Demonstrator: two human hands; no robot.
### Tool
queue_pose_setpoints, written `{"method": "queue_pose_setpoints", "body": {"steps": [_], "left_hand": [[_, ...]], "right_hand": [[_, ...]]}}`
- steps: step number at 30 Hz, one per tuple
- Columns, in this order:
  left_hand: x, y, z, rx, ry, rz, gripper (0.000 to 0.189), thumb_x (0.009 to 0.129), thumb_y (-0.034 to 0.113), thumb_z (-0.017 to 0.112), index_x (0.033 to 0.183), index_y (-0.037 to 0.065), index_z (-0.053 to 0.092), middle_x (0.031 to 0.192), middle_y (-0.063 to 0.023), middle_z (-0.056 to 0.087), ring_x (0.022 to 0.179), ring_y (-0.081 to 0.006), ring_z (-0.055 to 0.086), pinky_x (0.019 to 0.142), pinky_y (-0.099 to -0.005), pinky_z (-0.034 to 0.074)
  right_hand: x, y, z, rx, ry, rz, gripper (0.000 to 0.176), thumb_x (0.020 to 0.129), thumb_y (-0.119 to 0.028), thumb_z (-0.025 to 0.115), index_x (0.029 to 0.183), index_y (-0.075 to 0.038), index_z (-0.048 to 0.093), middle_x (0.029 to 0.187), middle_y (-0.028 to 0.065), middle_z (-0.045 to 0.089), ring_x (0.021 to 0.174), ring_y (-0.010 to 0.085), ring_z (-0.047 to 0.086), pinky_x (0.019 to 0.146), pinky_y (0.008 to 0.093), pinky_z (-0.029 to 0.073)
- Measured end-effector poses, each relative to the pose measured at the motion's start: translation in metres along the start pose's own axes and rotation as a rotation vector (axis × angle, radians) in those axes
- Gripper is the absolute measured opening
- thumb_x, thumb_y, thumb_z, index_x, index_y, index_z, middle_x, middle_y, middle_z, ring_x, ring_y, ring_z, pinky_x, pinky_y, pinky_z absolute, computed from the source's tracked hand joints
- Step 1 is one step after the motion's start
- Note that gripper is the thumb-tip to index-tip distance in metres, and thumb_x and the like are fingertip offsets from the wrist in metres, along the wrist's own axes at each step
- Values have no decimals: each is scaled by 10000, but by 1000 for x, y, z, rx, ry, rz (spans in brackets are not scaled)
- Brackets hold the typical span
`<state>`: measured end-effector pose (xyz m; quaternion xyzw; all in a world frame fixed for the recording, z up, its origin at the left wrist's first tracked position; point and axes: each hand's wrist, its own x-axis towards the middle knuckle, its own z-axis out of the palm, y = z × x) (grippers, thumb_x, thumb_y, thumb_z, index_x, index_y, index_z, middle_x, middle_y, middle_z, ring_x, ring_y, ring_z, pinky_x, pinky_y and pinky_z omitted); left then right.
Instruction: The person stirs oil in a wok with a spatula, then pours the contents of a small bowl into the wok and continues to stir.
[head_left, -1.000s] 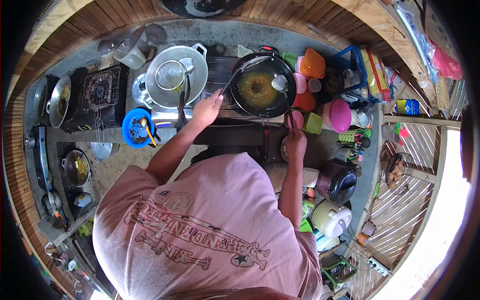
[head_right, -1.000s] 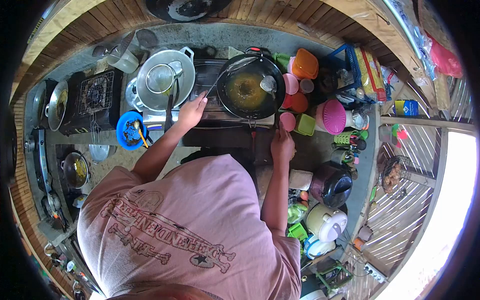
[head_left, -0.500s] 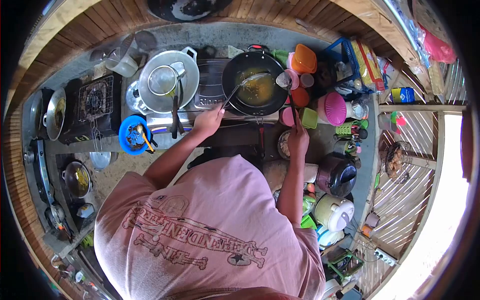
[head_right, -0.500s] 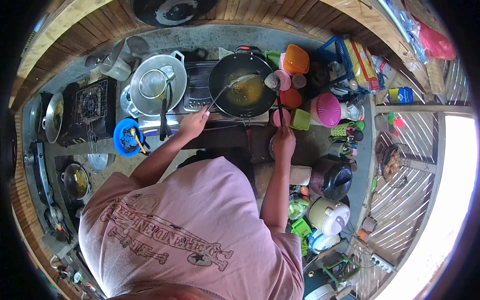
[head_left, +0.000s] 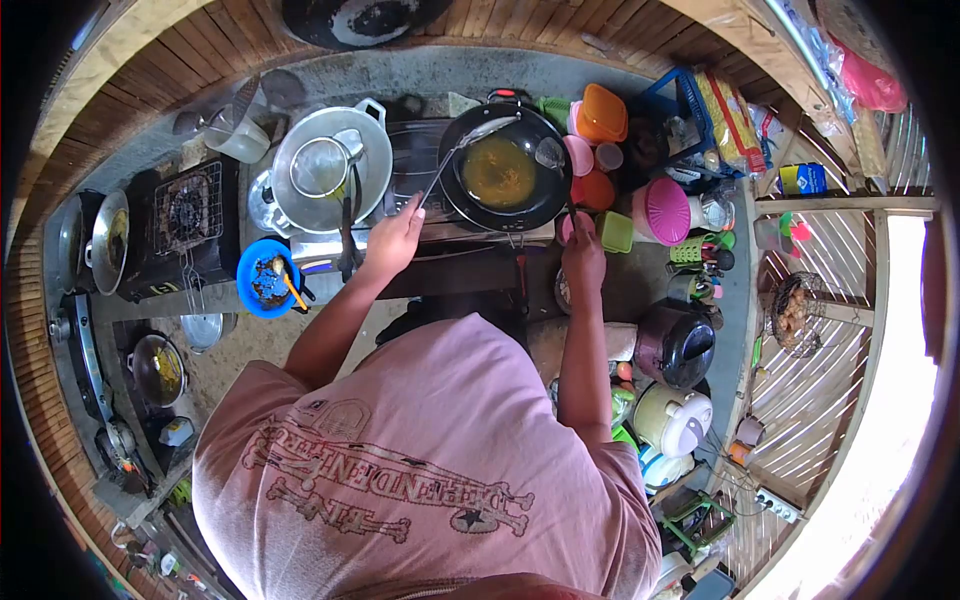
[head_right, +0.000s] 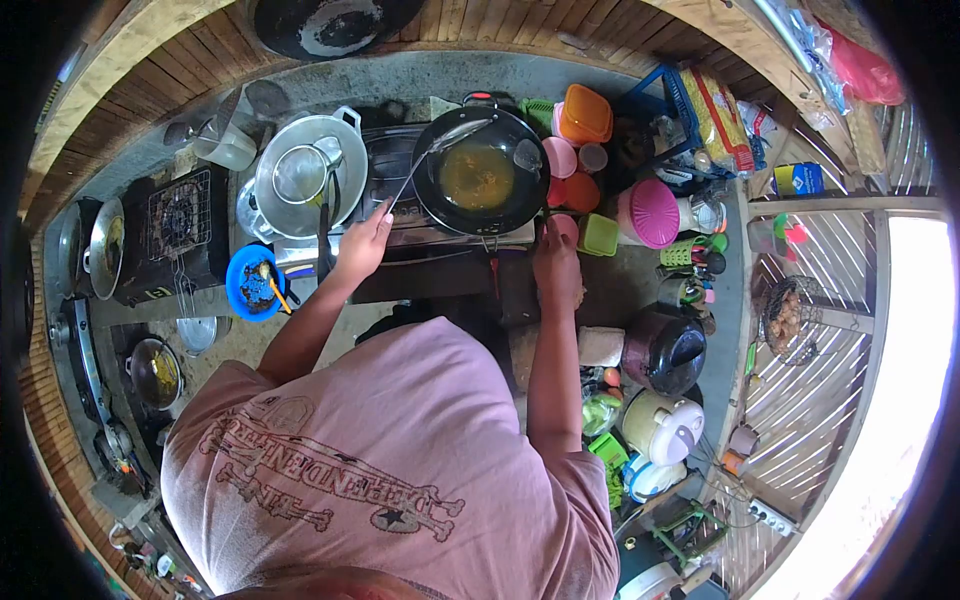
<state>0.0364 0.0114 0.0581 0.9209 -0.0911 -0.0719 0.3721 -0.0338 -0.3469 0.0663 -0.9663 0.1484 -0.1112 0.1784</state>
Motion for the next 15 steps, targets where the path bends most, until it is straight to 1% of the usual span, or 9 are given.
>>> {"method": "queue_pose_setpoints", "body": {"steps": [2,4,5,7,10,12,14,15], "left_hand": [[7,-5,-1,30,27,0,454,1088,398,426,1449,162,568,802,-260,690,785,-484,677,739,-604,500],[11,-5,-3,30,39,-1,453,1087,398,428,1447,161,569,793,-258,688,782,-483,677,737,-603,500],[11,-6,-4,29,49,-9,453,1087,398,429,1446,161,570,783,-256,686,779,-482,677,735,-602,500],[11,-7,-4,19,52,-9,455,1087,400,426,1447,161,570,777,-255,685,776,-482,677,733,-601,501],[14,-12,-1,23,67,8,460,1089,405,416,1451,164,567,772,-254,683,776,-481,677,734,-598,502],[15,-10,-1,39,70,27,463,1091,408,410,1455,168,563,772,-255,682,779,-481,678,736,-598,503],[16,-4,-5,43,9,-21,488,1093,438,408,1463,163,568,859,-272,693,817,-488,671,746,-575,494],[17,-6,-2,45,6,-17,488,1093,438,408,1463,163,568,859,-272,693,817,-488,671,746,-575,494]], "right_hand": [[-2,-3,-1,-1,5,-2,349,979,-129,580,1311,-71,670,1056,287,699,918,460,705,732,539,576],[-10,1,4,87,-109,83,326,982,-121,586,1288,-68,684,1060,263,718,959,437,708,782,527,572],[-15,5,6,88,-108,84,326,982,-121,586,1288,-68,684,1060,263,718,959,437,708,782,527,572],[-26,11,6,182,-117,-17,383,984,-153,594,1360,-120,661,1132,268,713,1019,416,700,861,471,563],[-40,9,-4,271,-89,-30,382,989,-145,603,1364,-105,662,1110,262,719,1004,416,702,878,446,555],[-41,9,-11,247,-94,11,383,985,-133,608,1361,-92,664,1101,264,720,995,414,704,872,442,554],[-40,13,-13,224,-95,52,384,980,-120,612,1358,-79,667,1092,266,720,987,412,706,866,438,552],[-39,15,-13,228,-31,27,382,970,-123,620,1347,-97,678,1059,246,726,957,413,709,832,460,552]]}}
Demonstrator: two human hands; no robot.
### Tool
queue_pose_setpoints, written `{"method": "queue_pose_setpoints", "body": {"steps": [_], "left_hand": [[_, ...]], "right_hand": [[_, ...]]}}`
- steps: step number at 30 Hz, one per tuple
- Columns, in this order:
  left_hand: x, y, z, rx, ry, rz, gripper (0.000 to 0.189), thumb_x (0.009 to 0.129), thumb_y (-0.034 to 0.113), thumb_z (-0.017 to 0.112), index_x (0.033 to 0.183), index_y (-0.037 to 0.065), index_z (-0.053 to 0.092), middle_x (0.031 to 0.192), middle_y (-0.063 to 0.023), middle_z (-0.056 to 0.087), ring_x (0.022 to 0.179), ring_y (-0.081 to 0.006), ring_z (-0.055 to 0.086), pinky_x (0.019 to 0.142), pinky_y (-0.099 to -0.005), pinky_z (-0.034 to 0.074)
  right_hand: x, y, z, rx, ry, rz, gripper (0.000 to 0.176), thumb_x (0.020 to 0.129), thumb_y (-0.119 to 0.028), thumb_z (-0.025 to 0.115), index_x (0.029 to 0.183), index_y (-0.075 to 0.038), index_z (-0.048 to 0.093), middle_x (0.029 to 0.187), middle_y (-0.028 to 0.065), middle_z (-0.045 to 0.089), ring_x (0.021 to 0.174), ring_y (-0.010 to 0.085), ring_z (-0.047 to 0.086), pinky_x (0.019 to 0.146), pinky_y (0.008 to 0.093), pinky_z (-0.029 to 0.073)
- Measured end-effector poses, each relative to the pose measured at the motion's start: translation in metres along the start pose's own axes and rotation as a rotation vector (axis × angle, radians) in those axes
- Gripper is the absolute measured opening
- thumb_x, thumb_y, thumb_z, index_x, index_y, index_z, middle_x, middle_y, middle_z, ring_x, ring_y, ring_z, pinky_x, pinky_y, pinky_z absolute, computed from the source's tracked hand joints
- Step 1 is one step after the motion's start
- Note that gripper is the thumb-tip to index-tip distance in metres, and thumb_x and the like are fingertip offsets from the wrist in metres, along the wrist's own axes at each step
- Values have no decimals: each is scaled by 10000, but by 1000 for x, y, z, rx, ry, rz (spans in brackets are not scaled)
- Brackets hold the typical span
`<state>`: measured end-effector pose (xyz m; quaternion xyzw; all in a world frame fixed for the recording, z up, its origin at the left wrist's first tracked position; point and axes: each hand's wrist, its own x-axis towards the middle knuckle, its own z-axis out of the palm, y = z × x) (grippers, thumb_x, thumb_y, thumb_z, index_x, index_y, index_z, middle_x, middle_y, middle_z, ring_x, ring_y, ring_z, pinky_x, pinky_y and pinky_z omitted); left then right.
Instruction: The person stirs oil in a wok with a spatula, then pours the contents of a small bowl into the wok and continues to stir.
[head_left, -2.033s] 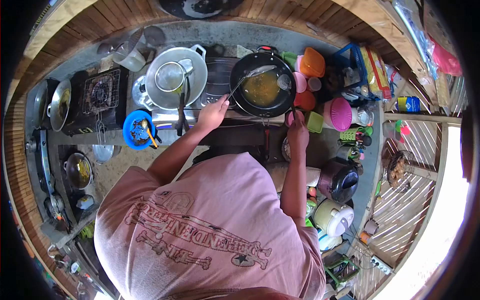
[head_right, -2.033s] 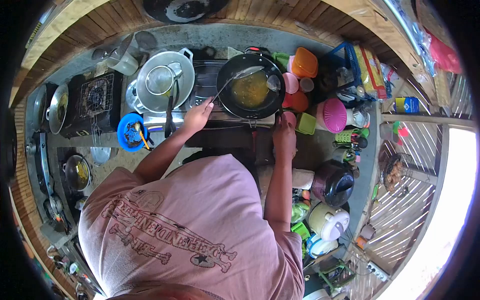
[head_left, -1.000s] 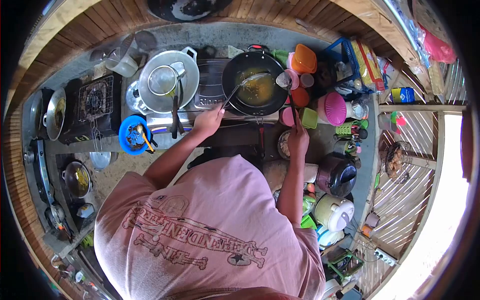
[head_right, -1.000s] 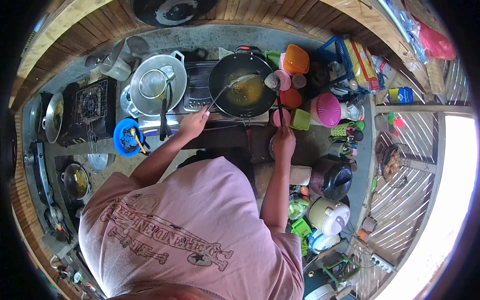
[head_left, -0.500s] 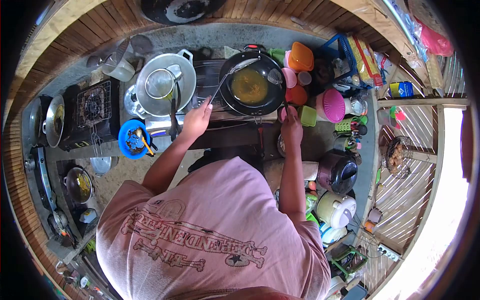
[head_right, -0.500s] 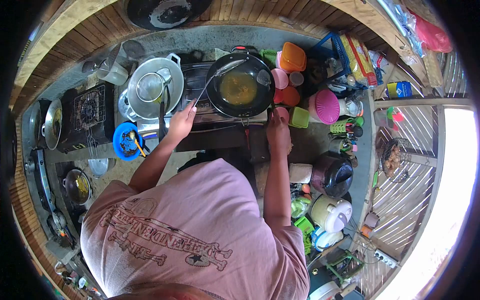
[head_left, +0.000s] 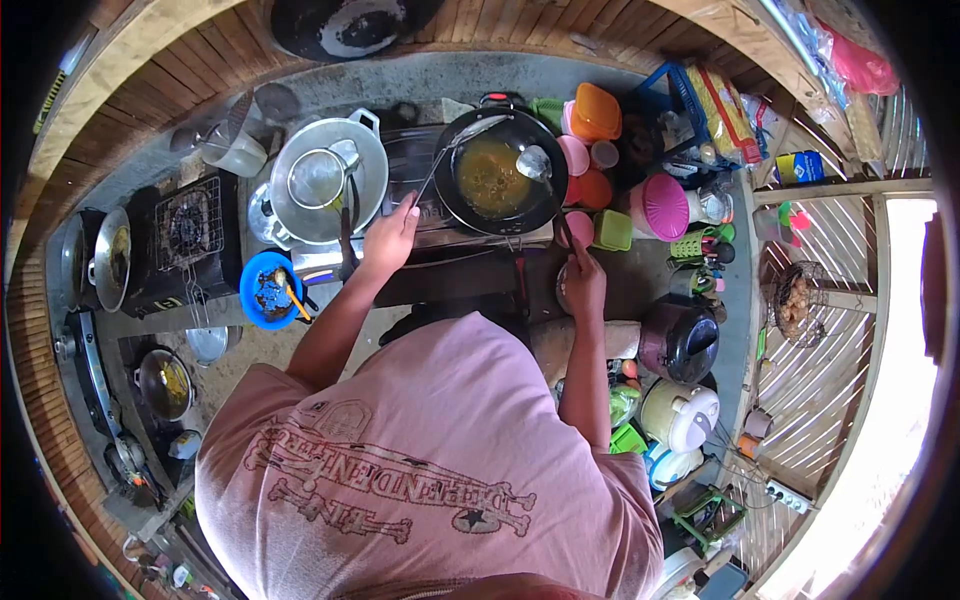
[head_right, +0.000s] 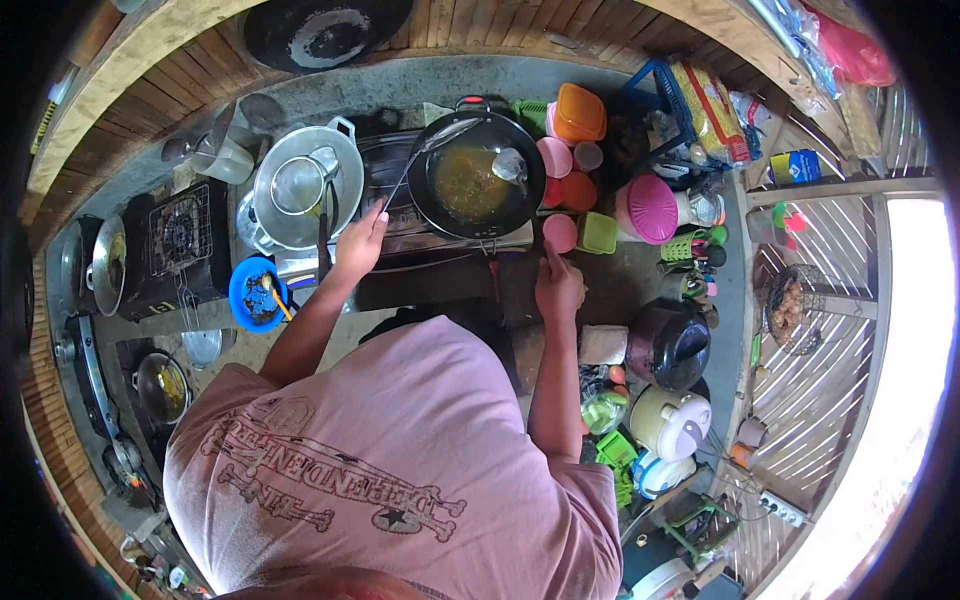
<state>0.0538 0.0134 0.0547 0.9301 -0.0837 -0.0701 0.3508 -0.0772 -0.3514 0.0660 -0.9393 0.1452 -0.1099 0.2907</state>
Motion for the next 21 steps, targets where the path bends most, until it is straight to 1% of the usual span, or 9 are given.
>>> {"method": "queue_pose_setpoints", "body": {"steps": [1,2,5,9,11,14,16,19,21], "left_hand": [[2,-4,5,-2,15,10,490,1093,438,408,1462,159,568,856,-273,692,820,-489,671,749,-576,494],[5,-6,9,-5,29,21,491,1093,439,409,1462,156,568,852,-274,691,824,-490,672,752,-577,495],[12,-4,14,-25,9,1,490,1093,438,408,1455,149,571,869,-281,692,833,-495,675,760,-578,499],[23,-9,29,15,32,48,483,1093,432,408,1438,143,584,897,-284,698,846,-494,680,768,-578,508],[29,-10,33,71,26,49,517,1088,466,370,1459,164,566,893,-274,718,852,-487,695,788,-602,534],[28,-11,34,82,16,41,523,1088,470,369,1455,156,569,897,-273,719,851,-488,694,780,-597,536],[24,-13,35,80,28,57,524,1089,471,365,1454,156,570,888,-269,718,838,-485,694,769,-595,535],[14,-16,31,62,44,76,519,1090,468,368,1451,156,573,863,-263,714,808,-478,692,744,-589,529],[9,-16,28,44,53,86,512,1091,463,375,1449,156,574,848,-260,710,791,-474,691,729,-587,524]], "right_hand": [[1,1,0,3,62,-32,381,960,-125,629,1336,-116,689,1026,226,731,927,414,711,797,482,552],[1,3,0,4,67,-28,381,960,-125,629,1336,-116,689,1026,226,731,927,414,711,797,482,552],[3,-2,-4,-40,86,42,373,964,-149,622,1329,-124,693,1037,221,733,913,416,712,779,495,559],[6,-5,-2,-166,53,104,377,975,-168,594,1342,-129,673,1055,211,726,904,427,710,765,527,566],[12,-8,0,-205,43,118,381,976,-166,585,1347,-130,666,1063,206,722,898,429,710,759,534,568],[20,-6,7,-261,51,50,398,971,-153,582,1362,-136,652,1056,205,707,875,438,707,728,538,570],[28,-7,10,-268,89,-49,407,966,-140,576,1366,-138,651,1042,212,696,840,431,707,699,535,572],[42,-5,18,-297,101,-91,413,963,-139,572,1370,-134,647,994,220,695,812,416,710,676,531,574],[53,-1,26,-286,108,-118,411,961,-140,573,1364,-132,650,975,219,694,818,405,712,691,522,577]]}}
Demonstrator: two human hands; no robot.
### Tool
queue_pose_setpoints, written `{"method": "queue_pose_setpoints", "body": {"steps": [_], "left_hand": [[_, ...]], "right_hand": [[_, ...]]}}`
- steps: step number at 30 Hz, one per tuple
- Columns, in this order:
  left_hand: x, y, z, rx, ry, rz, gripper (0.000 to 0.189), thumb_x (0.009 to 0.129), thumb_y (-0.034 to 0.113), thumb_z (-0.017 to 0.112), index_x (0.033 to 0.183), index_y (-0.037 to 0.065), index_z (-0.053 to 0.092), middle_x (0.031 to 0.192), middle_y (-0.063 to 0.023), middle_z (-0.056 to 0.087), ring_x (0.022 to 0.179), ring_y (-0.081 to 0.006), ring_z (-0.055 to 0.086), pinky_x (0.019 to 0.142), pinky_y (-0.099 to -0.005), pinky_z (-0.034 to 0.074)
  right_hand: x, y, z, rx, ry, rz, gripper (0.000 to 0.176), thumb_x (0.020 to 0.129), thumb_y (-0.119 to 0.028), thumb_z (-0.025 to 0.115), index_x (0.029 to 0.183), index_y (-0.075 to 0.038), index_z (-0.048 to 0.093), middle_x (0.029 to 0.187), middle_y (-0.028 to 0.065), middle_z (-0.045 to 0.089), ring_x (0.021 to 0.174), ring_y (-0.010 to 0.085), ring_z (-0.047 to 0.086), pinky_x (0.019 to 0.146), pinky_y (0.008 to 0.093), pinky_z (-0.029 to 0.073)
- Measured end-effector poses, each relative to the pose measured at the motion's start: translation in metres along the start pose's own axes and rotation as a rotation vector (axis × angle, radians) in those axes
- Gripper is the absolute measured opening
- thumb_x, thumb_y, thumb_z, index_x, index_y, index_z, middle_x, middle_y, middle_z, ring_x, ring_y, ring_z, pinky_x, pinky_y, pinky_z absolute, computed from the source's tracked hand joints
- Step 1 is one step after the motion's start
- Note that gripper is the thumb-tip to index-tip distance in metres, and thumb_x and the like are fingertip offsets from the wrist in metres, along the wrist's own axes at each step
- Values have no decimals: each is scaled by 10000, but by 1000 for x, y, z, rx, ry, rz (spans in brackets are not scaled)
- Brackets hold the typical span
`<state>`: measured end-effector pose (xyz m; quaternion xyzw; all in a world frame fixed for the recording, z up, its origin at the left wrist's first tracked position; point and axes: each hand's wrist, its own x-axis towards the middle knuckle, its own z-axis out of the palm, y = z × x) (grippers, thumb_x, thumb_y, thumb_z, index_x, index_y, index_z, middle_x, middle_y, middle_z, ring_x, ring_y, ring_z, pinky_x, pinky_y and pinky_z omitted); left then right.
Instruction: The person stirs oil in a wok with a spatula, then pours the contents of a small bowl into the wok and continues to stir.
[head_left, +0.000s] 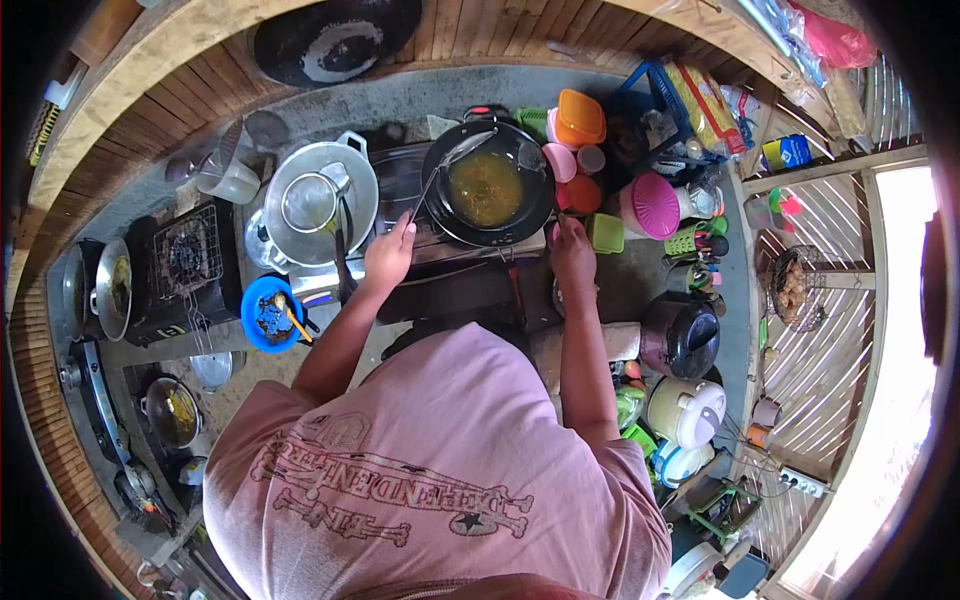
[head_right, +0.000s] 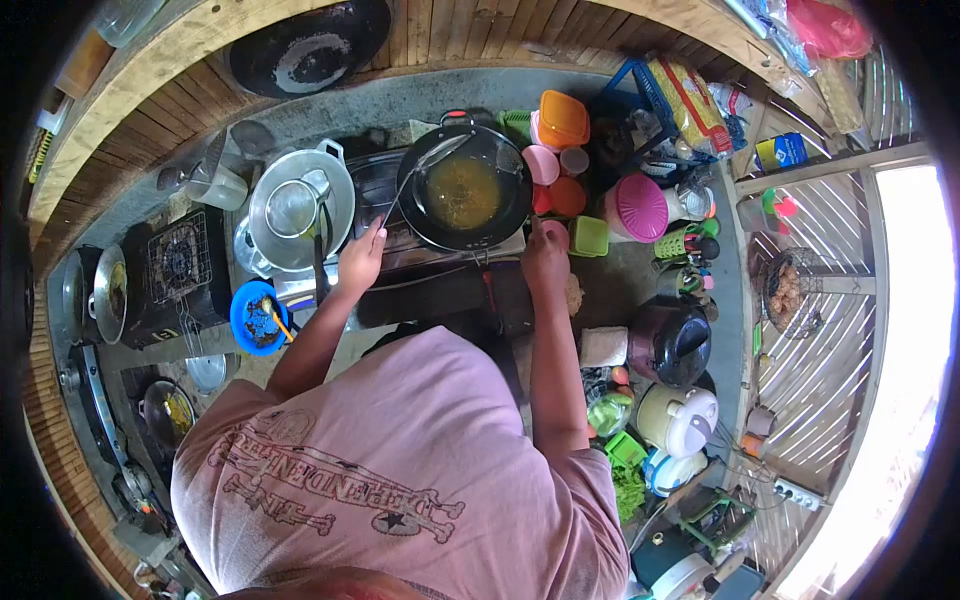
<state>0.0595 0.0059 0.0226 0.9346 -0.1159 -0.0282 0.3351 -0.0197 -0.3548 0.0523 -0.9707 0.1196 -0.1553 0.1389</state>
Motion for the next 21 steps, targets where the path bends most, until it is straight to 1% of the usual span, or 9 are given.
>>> {"method": "queue_pose_setpoints", "body": {"steps": [2,4,5,7,8,10,14,16,21], "left_hand": [[-4,1,-4,-59,27,-19,494,1092,446,392,1444,154,581,834,-265,700,780,-480,683,716,-591,511],[-7,7,-13,-100,28,-47,487,1092,438,400,1444,156,584,828,-277,690,779,-488,677,715,-597,499],[-7,6,-12,-99,32,-41,487,1092,438,400,1444,156,584,828,-277,690,779,-488,677,715,-597,499],[-8,6,-15,-124,84,-18,484,1093,437,402,1452,165,579,826,-286,686,781,-490,676,715,-595,498],[-8,5,-18,-113,-8,-112,463,1094,418,444,1465,169,566,858,-267,680,802,-478,668,714,-547,484],[-7,5,-22,-122,-6,-110,465,1095,419,440,1465,165,565,863,-267,680,804,-476,669,715,-543,484],[-6,6,-25,-126,10,-111,474,1099,427,427,1463,157,565,852,-269,673,800,-473,666,716,-530,484],[-6,5,-27,-113,-17,-152,477,1099,429,425,1463,153,565,841,-269,670,794,-473,664,715,-529,483],[-4,-3,-21,-96,23,-95,485,1096,438,430,1471,158,558,788,-248,661,758,-462,665,687,-528,482]], "right_hand": [[9,3,13,13,14,-25,408,958,-141,575,1358,-129,653,955,218,693,825,394,713,705,513,579],[16,8,26,16,53,-187,403,956,-152,565,1346,-114,657,945,218,695,860,391,710,755,501,578],[18,9,33,16,60,-186,403,956,-152,565,1346,-114,657,945,218,695,860,391,710,755,501,578],[21,-3,38,31,-99,-163,407,955,-159,550,1344,-117,662,955,222,697,893,390,707,793,493,572],[19,-8,39,30,-96,-160,407,955,-159,550,1344,-117,662,955,222,697,893,390,707,793,493,572],[13,-27,19,84,-149,-169,415,917,-69,570,1312,-105,692,1012,224,712,883,401,695,811,511,556],[-9,-33,-5,141,-175,-247,406,924,-89,575,1313,-105,689,1041,221,710,873,408,696,781,516,562],[-20,-40,-30,76,-304,-210,394,946,-126,544,1315,-125,680,1002,190,700,857,394,709,718,495,577],[-37,-29,-58,137,-209,-190,367,943,-123,572,1291,-125,689,1029,184,712,845,385,714,695,496,577]]}}
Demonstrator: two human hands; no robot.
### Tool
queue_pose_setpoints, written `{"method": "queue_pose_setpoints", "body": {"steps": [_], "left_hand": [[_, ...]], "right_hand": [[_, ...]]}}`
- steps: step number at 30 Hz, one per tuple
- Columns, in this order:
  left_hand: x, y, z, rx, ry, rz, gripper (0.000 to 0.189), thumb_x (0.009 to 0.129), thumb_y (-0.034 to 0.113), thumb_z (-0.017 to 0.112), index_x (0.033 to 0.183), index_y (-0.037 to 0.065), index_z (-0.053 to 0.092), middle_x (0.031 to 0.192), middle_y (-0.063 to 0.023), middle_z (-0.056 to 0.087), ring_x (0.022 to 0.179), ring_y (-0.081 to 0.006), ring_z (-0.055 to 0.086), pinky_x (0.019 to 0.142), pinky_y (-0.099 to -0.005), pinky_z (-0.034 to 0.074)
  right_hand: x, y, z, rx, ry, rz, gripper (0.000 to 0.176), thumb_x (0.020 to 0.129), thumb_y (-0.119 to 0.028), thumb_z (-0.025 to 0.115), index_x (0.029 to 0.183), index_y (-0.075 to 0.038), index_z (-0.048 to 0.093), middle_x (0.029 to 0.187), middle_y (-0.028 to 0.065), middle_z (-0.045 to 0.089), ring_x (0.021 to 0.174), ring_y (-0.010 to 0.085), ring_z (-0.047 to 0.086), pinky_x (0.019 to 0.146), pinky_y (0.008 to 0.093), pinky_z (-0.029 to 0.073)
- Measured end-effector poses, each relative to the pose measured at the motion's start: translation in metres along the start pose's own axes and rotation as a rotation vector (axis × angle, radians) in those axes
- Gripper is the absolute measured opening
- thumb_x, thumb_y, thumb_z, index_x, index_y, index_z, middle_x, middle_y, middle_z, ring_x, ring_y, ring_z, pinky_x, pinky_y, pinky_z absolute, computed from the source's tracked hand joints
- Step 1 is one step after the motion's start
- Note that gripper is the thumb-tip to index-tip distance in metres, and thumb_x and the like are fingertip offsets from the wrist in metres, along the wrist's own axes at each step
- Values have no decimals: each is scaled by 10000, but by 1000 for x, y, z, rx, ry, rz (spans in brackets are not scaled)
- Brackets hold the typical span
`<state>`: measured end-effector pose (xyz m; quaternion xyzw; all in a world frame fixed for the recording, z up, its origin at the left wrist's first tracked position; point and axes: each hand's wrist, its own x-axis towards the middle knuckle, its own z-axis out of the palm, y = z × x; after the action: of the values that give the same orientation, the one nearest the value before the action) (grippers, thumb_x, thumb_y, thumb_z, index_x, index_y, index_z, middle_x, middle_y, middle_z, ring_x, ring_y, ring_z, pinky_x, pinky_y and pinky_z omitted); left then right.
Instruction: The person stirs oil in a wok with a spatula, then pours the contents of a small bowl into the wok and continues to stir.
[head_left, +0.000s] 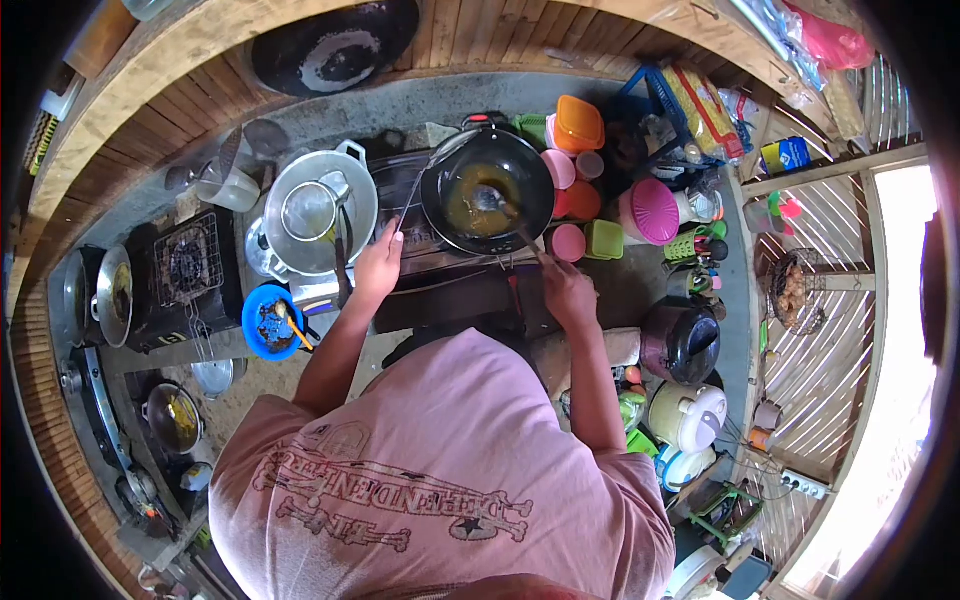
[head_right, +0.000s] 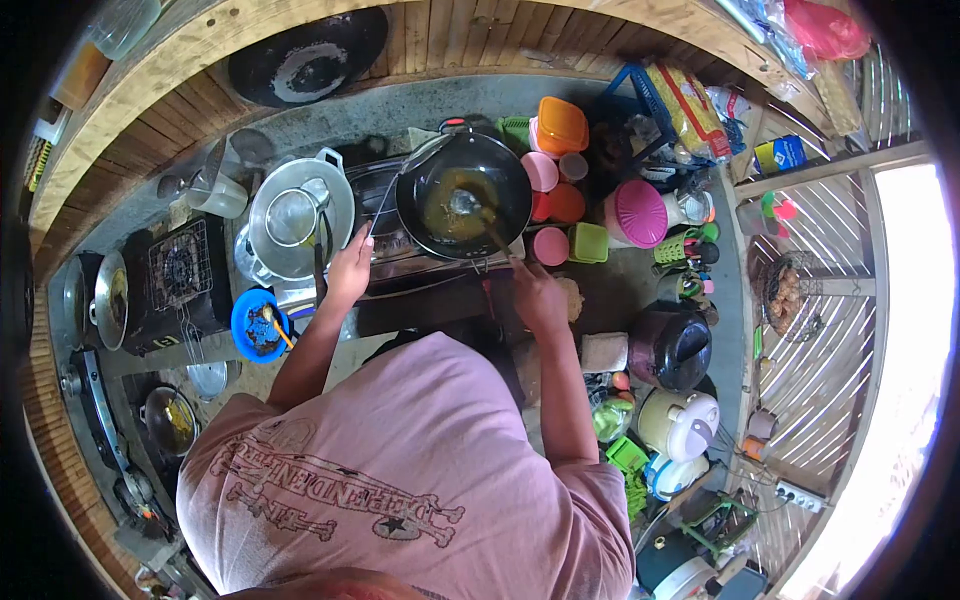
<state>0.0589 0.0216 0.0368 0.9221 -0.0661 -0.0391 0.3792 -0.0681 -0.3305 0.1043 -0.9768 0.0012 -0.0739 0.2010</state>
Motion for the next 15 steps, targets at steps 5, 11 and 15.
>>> {"method": "queue_pose_setpoints", "body": {"steps": [5,11,15], "left_hand": [[0,2,3,38,8,8,477,1085,441,422,1453,184,582,844,-272,699,812,-486,684,750,-584,521],[-2,3,5,78,-12,41,469,1084,425,424,1449,179,586,848,-277,697,806,-488,681,762,-596,513],[-2,-3,10,62,8,60,471,1084,427,421,1456,184,580,837,-273,696,797,-490,677,767,-602,507]], "right_hand": [[-3,29,0,-100,44,120,348,955,-148,596,1290,-126,688,1018,196,718,845,399,713,701,500,577],[19,44,9,-138,81,228,352,959,-161,591,1297,-120,682,935,228,714,822,410,713,706,503,583],[46,45,31,-105,54,256,355,945,-140,612,1291,-102,682,951,232,718,870,418,710,742,511,573]]}}
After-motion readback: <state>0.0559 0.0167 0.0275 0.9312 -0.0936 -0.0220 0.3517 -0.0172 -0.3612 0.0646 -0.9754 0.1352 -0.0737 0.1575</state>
